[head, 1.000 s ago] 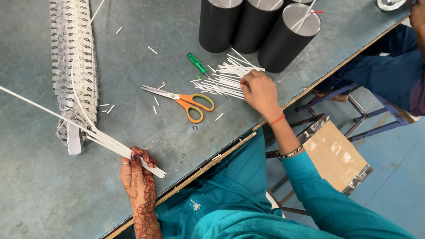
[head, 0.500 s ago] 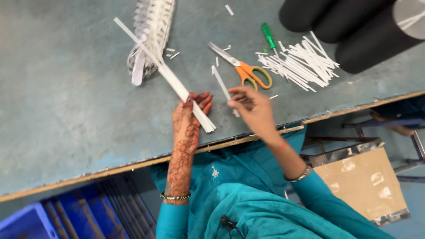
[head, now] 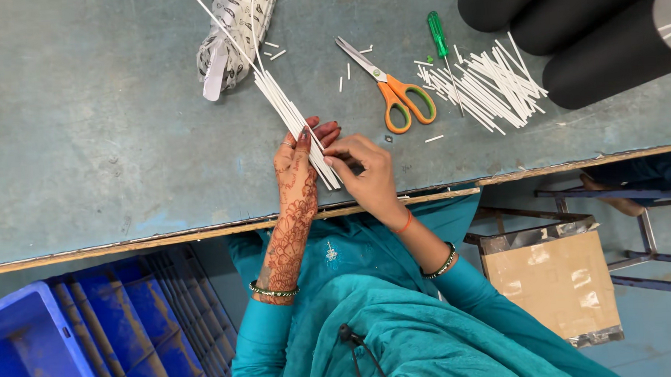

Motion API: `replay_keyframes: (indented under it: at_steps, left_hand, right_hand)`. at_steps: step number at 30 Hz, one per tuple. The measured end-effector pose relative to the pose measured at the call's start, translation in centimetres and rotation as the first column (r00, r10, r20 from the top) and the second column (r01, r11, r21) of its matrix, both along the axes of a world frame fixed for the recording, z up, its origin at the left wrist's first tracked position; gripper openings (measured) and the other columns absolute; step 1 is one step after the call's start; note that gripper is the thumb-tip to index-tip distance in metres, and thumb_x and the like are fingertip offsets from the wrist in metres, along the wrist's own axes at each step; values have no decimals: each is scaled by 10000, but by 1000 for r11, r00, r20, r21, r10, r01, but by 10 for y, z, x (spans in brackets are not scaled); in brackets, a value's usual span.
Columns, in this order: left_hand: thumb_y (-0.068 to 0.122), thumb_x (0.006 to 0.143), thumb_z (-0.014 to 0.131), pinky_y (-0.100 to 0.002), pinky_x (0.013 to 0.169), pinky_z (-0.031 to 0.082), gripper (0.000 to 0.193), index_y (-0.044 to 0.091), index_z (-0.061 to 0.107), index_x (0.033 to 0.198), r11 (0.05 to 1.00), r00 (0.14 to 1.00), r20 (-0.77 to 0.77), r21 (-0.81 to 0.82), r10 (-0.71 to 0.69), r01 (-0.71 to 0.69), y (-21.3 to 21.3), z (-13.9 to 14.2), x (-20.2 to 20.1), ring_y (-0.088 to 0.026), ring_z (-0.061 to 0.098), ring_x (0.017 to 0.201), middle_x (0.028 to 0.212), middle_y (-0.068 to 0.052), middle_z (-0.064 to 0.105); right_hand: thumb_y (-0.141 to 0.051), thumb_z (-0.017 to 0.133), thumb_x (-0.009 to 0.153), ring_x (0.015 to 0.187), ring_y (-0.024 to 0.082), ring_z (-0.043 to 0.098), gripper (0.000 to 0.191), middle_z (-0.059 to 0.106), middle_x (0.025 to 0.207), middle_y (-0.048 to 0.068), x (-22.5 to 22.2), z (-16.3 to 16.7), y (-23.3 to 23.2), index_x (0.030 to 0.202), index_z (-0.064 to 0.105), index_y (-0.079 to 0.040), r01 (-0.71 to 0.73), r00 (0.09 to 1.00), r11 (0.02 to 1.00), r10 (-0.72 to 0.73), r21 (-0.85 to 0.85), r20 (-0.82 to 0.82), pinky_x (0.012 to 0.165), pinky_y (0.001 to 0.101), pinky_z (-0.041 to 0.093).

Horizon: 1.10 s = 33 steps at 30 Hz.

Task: The person gathers white plastic sticks from the worktable into a bundle, then cuts the bundle into shorter pieces with scissors, adding the cut pieces to a growing pile. Earlier, the person works on a black cylindrical candle, tending its wick at the top.

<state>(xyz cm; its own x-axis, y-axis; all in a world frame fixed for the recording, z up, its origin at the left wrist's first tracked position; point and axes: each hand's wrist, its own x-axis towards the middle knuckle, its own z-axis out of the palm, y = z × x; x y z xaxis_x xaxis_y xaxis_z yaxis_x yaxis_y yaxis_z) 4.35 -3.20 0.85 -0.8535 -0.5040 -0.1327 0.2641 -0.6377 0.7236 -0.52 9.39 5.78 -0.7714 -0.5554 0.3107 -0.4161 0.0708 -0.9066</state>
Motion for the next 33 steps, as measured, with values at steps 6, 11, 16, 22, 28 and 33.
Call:
replay_keyframes:
  at_steps: [6,11,16,22,28,33]
  left_hand:
    - [193,1090,542,-374,915,597,363,-55,561,1355,1000,1000,-6,12,-14,14,-6,-9,3,-253,706,1018,1033,-120,675]
    - [203,1075,543,-366,870,608,370,-41,554,1352,992,1000,-4,123,-24,24,-11,-11,4,-241,707,947,953,-72,642]
    - [196,1060,551,-336,859,592,386,-22,551,1380,986,998,15,158,-62,59,-6,-11,6,-221,704,965,968,-61,631]
    - [172,1083,563,-316,857,574,372,-39,576,1389,992,999,0,114,-50,50,-1,-10,9,-207,690,999,1003,-66,631]
    - [150,1070,540,-359,907,601,324,-38,575,1332,990,997,29,125,-65,61,0,-5,5,-271,716,1049,1021,-106,651]
    - [135,1077,519,-402,951,606,290,-39,567,1304,987,995,-32,126,-92,95,-1,0,6,-304,715,1102,1088,-173,687]
  right_hand:
    - [-45,785,888,1034,233,725,256,707,1141,105,-1,12,12,1135,719,-37,-119,978,990,130,77,-161,893,322,588]
    - [-224,897,730,1174,326,635,656,601,1299,151,2,22,29,1300,623,-50,-205,866,961,266,184,-424,990,416,538]
    - [-220,886,805,1060,245,699,625,633,1280,109,-1,18,28,1346,613,-68,-197,923,956,256,218,-287,925,350,591]
    - [-212,900,781,940,211,696,603,617,1192,106,-6,21,26,1289,619,-49,-235,923,951,283,201,-262,846,325,589]
    - [-110,866,815,893,182,686,423,625,1131,97,-9,22,23,1168,649,-27,-223,944,962,253,155,-211,810,296,584]
    - [-2,751,878,878,175,708,182,638,1066,81,-10,20,23,1049,691,-22,-199,972,973,211,115,-105,782,281,588]
